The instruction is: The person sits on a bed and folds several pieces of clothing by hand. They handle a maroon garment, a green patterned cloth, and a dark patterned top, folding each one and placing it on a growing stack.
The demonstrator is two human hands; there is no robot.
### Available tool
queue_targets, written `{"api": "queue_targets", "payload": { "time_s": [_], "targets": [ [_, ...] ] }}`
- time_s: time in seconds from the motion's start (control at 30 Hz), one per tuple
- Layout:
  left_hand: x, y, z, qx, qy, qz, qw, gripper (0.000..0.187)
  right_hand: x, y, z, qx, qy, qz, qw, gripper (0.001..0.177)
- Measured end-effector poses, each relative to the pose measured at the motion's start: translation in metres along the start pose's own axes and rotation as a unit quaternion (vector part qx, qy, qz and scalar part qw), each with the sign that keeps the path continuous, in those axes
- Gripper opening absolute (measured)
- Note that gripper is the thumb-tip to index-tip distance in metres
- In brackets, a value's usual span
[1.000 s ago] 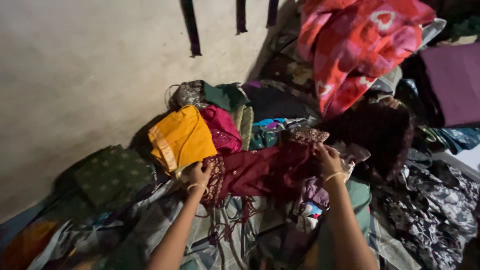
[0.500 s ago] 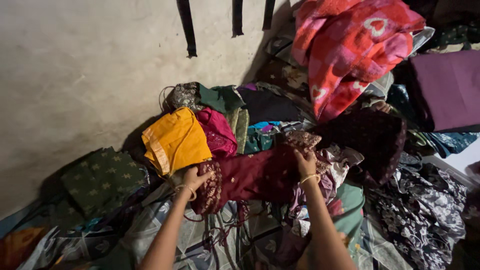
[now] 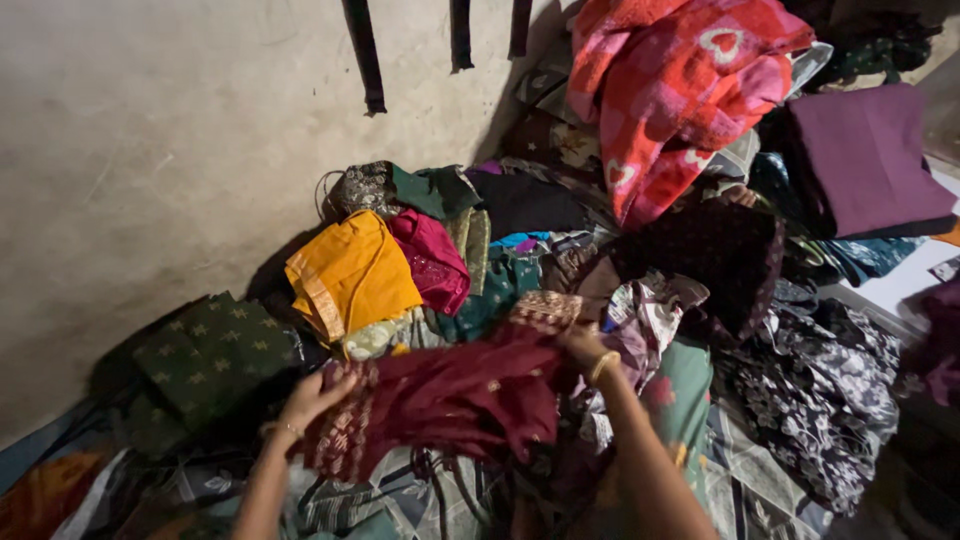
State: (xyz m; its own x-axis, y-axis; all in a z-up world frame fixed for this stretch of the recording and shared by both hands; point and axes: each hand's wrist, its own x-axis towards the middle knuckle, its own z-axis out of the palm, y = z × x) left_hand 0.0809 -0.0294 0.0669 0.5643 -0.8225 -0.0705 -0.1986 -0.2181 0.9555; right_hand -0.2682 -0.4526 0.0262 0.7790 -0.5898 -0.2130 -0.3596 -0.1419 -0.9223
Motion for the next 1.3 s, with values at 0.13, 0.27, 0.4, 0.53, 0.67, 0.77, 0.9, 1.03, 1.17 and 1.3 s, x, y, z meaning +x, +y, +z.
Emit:
{"api": "queue_targets", "payload": {
  "time_s": [0.13, 0.27, 0.4, 0.53, 0.67, 0.77, 0.9, 1.03, 1.17, 1.3],
  "targets": [
    [-0.022, -0.080, -0.002, 0.109, 0.038, -0.160, 0.980, 0.047, 0.011, 0.015, 0.019, -0.214, -0.022, -0.136, 0.967, 0.044],
    [-0.008, -0.103, 0.005, 0.093, 0.035, -0.170, 0.980, 0.050, 0.005, 0.020, 0.032, 0.087, 0.144, 0.056, 0.984, 0.042],
    [0.002, -0.095, 0.007, 0.018, 0.065, -0.182, 0.981, 0.053, -0.001, 0.023, 0.042, 0.229, 0.219, -0.036, 0.948, 0.030],
    [-0.008, -0.068, 0.025, 0.194, 0.128, -0.152, 0.961, 0.054, -0.009, 0.018, 0.046, 0.201, 0.242, -0.040, 0.948, 0.030],
    [-0.016, -0.011, 0.049, 0.452, 0.218, 0.014, 0.865, 0.051, -0.018, -0.017, 0.050, 0.232, 0.231, -0.086, 0.941, 0.025],
    [-0.001, 0.036, 0.092, 0.333, 0.193, 0.178, 0.905, 0.054, -0.036, -0.048, 0.064, 0.223, 0.174, -0.163, 0.945, 0.027],
    [0.055, 0.086, 0.152, 0.047, 0.029, 0.259, 0.964, 0.088, -0.066, -0.071, 0.082, 0.226, -0.020, -0.094, 0.969, 0.031],
    [0.097, 0.110, 0.173, -0.088, -0.173, 0.052, 0.980, 0.072, -0.071, -0.064, 0.061, 0.172, -0.035, -0.128, 0.976, 0.035],
    [0.103, 0.113, 0.170, -0.057, -0.179, 0.063, 0.980, 0.047, -0.053, -0.048, 0.006, 0.037, 0.170, -0.122, 0.977, 0.043],
    [0.102, 0.116, 0.166, -0.123, -0.196, 0.093, 0.968, 0.042, -0.051, -0.021, -0.013, -0.297, 0.282, 0.037, 0.912, 0.042]
  ]
}}
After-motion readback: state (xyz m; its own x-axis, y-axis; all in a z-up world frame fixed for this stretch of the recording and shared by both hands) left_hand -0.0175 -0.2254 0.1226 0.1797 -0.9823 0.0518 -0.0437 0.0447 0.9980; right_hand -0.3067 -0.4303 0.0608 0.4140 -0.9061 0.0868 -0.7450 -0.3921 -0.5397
